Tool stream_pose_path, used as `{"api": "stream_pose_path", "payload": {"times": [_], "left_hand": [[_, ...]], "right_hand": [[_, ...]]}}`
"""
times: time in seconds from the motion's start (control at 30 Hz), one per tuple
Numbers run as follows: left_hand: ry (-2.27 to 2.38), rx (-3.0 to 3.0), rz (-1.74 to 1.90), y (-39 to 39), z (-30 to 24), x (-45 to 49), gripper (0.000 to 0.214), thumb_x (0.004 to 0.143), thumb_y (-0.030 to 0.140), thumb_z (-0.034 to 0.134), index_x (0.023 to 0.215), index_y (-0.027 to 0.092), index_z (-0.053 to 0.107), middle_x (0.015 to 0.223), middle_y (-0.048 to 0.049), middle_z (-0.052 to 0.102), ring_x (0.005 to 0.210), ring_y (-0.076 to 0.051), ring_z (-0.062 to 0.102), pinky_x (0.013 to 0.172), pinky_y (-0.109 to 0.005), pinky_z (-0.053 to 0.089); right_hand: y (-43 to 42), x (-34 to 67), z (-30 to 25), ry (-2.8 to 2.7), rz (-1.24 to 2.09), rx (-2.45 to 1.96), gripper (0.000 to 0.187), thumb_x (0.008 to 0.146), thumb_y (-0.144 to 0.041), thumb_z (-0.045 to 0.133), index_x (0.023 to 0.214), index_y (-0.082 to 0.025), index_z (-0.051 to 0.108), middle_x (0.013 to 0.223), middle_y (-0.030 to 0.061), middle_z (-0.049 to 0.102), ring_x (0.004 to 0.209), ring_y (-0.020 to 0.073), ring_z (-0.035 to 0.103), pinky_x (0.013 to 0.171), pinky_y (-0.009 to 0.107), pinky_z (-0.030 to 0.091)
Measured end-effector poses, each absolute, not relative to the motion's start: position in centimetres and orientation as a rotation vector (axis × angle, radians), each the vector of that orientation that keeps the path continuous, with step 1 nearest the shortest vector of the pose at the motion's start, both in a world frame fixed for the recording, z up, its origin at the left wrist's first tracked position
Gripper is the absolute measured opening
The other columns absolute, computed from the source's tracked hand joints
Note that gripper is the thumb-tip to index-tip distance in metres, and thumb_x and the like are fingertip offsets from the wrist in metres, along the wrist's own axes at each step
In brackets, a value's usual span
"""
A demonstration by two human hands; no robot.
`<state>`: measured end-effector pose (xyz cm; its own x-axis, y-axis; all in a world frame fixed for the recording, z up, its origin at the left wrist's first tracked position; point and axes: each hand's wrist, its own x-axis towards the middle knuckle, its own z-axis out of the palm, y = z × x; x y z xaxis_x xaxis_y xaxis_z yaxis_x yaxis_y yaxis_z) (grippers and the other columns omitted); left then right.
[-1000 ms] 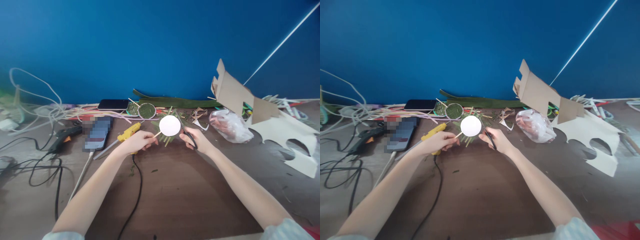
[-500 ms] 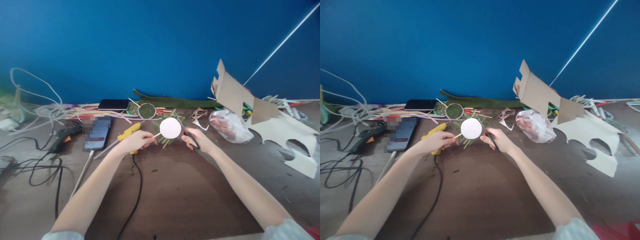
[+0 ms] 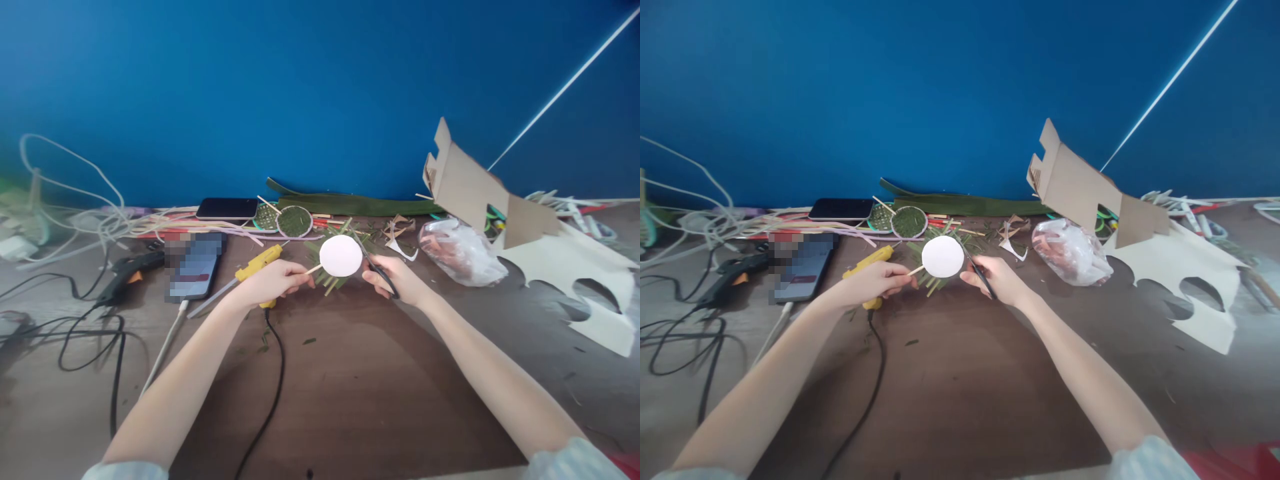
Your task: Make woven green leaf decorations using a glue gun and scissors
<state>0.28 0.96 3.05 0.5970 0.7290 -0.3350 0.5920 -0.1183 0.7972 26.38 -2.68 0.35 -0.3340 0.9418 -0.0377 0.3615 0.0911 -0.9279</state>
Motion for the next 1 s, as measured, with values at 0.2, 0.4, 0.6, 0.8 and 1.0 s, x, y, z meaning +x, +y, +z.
{"api": "stream_pose_path", "payload": {"times": [0.2,0.4,0.6,0.8,1.0], "left_hand": [[1.074,1.797,0.176,1.03,2.88,0.23,0.033,0.081,0.042,0.044,0.083,0.016,0.063,0.051,0.0051,0.035,0.049,-0.008,0.036,0.049,-0.02,0.031],[1.082,1.804,0.203,1.2,2.49,0.1,0.034,0.081,0.043,0.043,0.084,0.016,0.063,0.052,0.0047,0.035,0.05,-0.009,0.036,0.05,-0.021,0.031],[1.092,1.813,0.207,1.28,2.41,0.08,0.034,0.081,0.043,0.043,0.083,0.016,0.063,0.052,0.0045,0.036,0.05,-0.009,0.036,0.05,-0.021,0.03],[1.094,1.814,0.218,1.14,2.55,0.15,0.034,0.08,0.044,0.044,0.082,0.016,0.064,0.052,0.0047,0.036,0.05,-0.009,0.036,0.05,-0.021,0.03],[1.106,1.813,0.226,1.2,2.4,0.03,0.034,0.08,0.044,0.044,0.082,0.017,0.064,0.052,0.0045,0.037,0.05,-0.009,0.037,0.05,-0.022,0.03]], "right_hand": [[-2.7,26.44,0.43,-1.812,1.167,-1.304,0.04,0.076,-0.055,0.056,0.069,-0.018,0.042,0.053,-0.0069,0.037,0.037,0.0049,0.038,0.038,0.02,0.029],[-2.72,26.43,0.61,-1.831,1.138,-1.332,0.04,0.076,-0.054,0.057,0.068,-0.018,0.042,0.051,-0.0073,0.036,0.038,0.0054,0.038,0.04,0.021,0.029],[-2.7,26.28,0.63,-1.874,1.056,-1.337,0.038,0.077,-0.053,0.056,0.067,-0.018,0.043,0.05,-0.0066,0.037,0.04,0.0065,0.039,0.042,0.021,0.031],[-2.81,26.15,0.77,-1.899,1.006,-1.364,0.036,0.079,-0.05,0.054,0.065,-0.018,0.042,0.048,-0.0065,0.038,0.039,0.0068,0.039,0.041,0.021,0.031],[-2.87,26.25,0.76,-1.844,1.092,-1.386,0.032,0.079,-0.046,0.054,0.067,-0.019,0.041,0.049,-0.0073,0.037,0.036,0.006,0.039,0.039,0.02,0.03]]}}
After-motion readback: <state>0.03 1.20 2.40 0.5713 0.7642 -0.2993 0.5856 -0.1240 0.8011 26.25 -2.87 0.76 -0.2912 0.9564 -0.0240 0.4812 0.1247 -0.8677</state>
